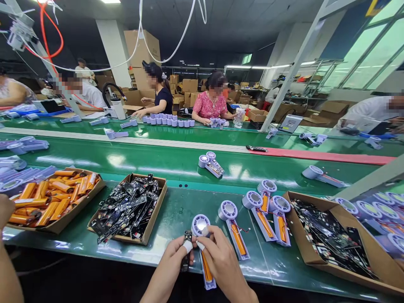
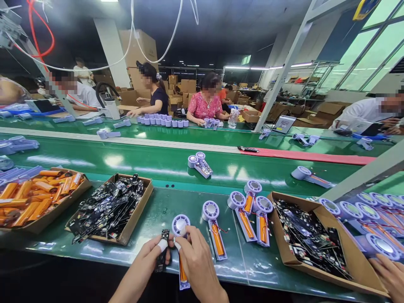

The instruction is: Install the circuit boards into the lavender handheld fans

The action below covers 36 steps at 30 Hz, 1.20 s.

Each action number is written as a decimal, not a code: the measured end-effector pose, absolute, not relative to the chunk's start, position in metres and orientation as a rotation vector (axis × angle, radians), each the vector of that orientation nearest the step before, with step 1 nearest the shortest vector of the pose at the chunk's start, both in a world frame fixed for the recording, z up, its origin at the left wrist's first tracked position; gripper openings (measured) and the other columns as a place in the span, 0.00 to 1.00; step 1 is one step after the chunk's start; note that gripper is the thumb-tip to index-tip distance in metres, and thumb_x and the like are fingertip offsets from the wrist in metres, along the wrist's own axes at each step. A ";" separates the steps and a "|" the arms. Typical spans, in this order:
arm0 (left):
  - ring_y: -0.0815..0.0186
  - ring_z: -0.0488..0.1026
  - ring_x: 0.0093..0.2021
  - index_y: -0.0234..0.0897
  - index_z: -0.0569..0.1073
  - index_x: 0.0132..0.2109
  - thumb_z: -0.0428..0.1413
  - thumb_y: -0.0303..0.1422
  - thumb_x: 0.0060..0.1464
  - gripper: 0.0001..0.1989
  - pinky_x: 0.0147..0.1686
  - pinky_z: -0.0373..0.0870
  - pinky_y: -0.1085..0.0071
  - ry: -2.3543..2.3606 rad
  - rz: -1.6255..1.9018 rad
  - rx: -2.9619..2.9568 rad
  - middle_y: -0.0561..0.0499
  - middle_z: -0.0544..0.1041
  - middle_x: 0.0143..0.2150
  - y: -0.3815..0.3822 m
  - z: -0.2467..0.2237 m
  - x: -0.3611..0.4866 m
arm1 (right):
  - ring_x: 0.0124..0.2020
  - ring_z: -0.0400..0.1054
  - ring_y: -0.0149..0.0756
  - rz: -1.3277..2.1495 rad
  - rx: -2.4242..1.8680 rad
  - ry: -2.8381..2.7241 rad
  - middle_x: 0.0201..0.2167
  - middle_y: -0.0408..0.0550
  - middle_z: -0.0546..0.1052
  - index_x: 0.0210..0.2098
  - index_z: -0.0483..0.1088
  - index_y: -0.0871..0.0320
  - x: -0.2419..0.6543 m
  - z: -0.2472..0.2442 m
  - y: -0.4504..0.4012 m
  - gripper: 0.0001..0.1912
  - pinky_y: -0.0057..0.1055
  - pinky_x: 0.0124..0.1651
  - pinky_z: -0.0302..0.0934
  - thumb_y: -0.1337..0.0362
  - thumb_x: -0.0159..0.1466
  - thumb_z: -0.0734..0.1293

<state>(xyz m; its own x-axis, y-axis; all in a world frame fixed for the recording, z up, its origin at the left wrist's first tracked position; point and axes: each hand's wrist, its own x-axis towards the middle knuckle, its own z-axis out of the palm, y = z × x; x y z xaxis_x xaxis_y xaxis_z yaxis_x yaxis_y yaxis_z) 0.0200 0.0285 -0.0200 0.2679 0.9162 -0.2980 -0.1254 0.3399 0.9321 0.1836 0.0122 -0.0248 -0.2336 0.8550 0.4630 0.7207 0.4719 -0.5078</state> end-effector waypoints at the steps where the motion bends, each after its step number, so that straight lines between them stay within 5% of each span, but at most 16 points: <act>1: 0.68 0.67 0.26 0.35 0.76 0.43 0.54 0.38 0.55 0.13 0.31 0.64 0.72 1.086 0.889 0.977 0.55 0.72 0.26 0.028 -0.019 0.020 | 0.38 0.67 0.38 0.222 -1.306 -2.003 0.44 0.53 0.67 0.46 0.69 0.55 0.184 -0.026 0.012 0.17 0.36 0.38 0.66 0.76 0.66 0.55; 5: 0.69 0.69 0.21 0.41 0.65 0.57 0.57 0.43 0.54 0.25 0.25 0.68 0.71 1.209 1.050 0.995 0.56 0.74 0.29 0.031 -0.015 0.017 | 0.38 0.66 0.39 0.234 -1.302 -1.968 0.44 0.53 0.67 0.44 0.69 0.55 0.185 -0.030 0.014 0.15 0.38 0.39 0.66 0.74 0.66 0.56; 8: 0.67 0.73 0.22 0.39 0.69 0.50 0.62 0.47 0.48 0.25 0.23 0.69 0.72 1.185 1.073 0.864 0.53 0.77 0.29 0.035 -0.008 0.011 | 0.36 0.66 0.37 0.372 -1.290 -1.914 0.42 0.51 0.67 0.43 0.70 0.54 0.187 -0.028 0.016 0.14 0.36 0.39 0.66 0.74 0.66 0.57; 11: 0.54 0.78 0.44 0.38 0.74 0.45 0.63 0.53 0.43 0.28 0.40 0.75 0.61 0.996 1.045 0.660 0.39 0.80 0.45 0.034 0.000 0.002 | 0.35 0.66 0.35 0.538 -1.291 -1.853 0.40 0.48 0.67 0.41 0.71 0.53 0.189 -0.022 0.017 0.14 0.33 0.37 0.66 0.74 0.65 0.58; 14: 0.48 0.67 0.61 0.42 0.75 0.48 0.64 0.53 0.42 0.29 0.53 0.68 0.54 0.824 1.054 0.629 0.39 0.74 0.58 0.029 -0.001 -0.004 | 0.36 0.66 0.35 0.619 -1.304 -1.844 0.40 0.47 0.66 0.40 0.72 0.52 0.189 -0.017 0.018 0.14 0.32 0.39 0.65 0.74 0.65 0.58; 17: 0.52 0.75 0.49 0.40 0.76 0.42 0.67 0.49 0.40 0.24 0.49 0.70 0.58 1.037 1.056 0.730 0.43 0.82 0.41 0.027 -0.011 -0.004 | 0.37 0.65 0.36 0.632 -1.334 -1.860 0.40 0.47 0.66 0.39 0.72 0.52 0.188 -0.016 0.018 0.13 0.34 0.40 0.64 0.75 0.65 0.59; 20: 0.63 0.72 0.26 0.35 0.76 0.35 0.61 0.53 0.45 0.24 0.32 0.69 0.68 1.343 1.002 0.908 0.53 0.74 0.20 0.029 -0.017 -0.002 | 0.39 0.65 0.37 0.576 -1.331 -1.886 0.42 0.48 0.65 0.39 0.71 0.53 0.188 -0.019 0.021 0.12 0.36 0.42 0.64 0.75 0.64 0.60; 22: 0.65 0.68 0.25 0.35 0.76 0.33 0.58 0.55 0.48 0.24 0.28 0.65 0.71 1.442 0.958 1.098 0.53 0.71 0.22 0.031 -0.016 -0.002 | 0.42 0.64 0.39 0.510 -1.306 -1.913 0.45 0.50 0.64 0.39 0.70 0.53 0.189 -0.020 0.022 0.12 0.38 0.44 0.64 0.75 0.63 0.61; 26: 0.61 0.70 0.33 0.35 0.75 0.24 0.54 0.51 0.54 0.24 0.34 0.65 0.69 1.499 0.937 1.424 0.48 0.73 0.30 0.027 -0.019 -0.004 | 0.50 0.61 0.45 0.388 -1.276 -1.973 0.50 0.52 0.63 0.39 0.68 0.54 0.189 -0.022 0.024 0.12 0.41 0.48 0.63 0.76 0.63 0.61; 29: 0.62 0.70 0.28 0.36 0.76 0.44 0.49 0.49 0.60 0.22 0.32 0.67 0.68 1.398 0.880 1.403 0.50 0.73 0.29 0.020 -0.032 -0.001 | 0.55 0.58 0.47 0.367 -1.273 -2.006 0.53 0.52 0.62 0.40 0.67 0.54 0.188 -0.022 0.025 0.13 0.43 0.51 0.62 0.78 0.62 0.61; 32: 0.64 0.68 0.24 0.38 0.65 0.60 0.46 0.47 0.62 0.25 0.29 0.67 0.69 1.348 0.861 1.327 0.53 0.74 0.29 0.015 -0.043 0.008 | 0.55 0.58 0.48 0.316 -1.272 -2.043 0.52 0.53 0.63 0.40 0.66 0.56 0.185 -0.023 0.025 0.14 0.45 0.53 0.61 0.80 0.60 0.61; 36: 0.58 0.72 0.40 0.37 0.75 0.45 0.54 0.46 0.57 0.18 0.42 0.67 0.67 1.331 0.962 1.283 0.47 0.78 0.38 0.022 -0.036 0.023 | 0.54 0.58 0.49 0.228 -1.232 -2.114 0.51 0.54 0.65 0.41 0.65 0.57 0.183 -0.023 0.025 0.15 0.48 0.53 0.62 0.81 0.60 0.60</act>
<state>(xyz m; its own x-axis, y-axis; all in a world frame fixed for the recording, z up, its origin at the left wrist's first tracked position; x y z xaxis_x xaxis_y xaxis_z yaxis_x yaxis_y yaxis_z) 0.0234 0.0216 -0.0359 0.0741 0.9883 -0.1330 0.1844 0.1175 0.9758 0.1829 0.0253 -0.0233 -0.3289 0.8242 0.4609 0.7073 0.5384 -0.4581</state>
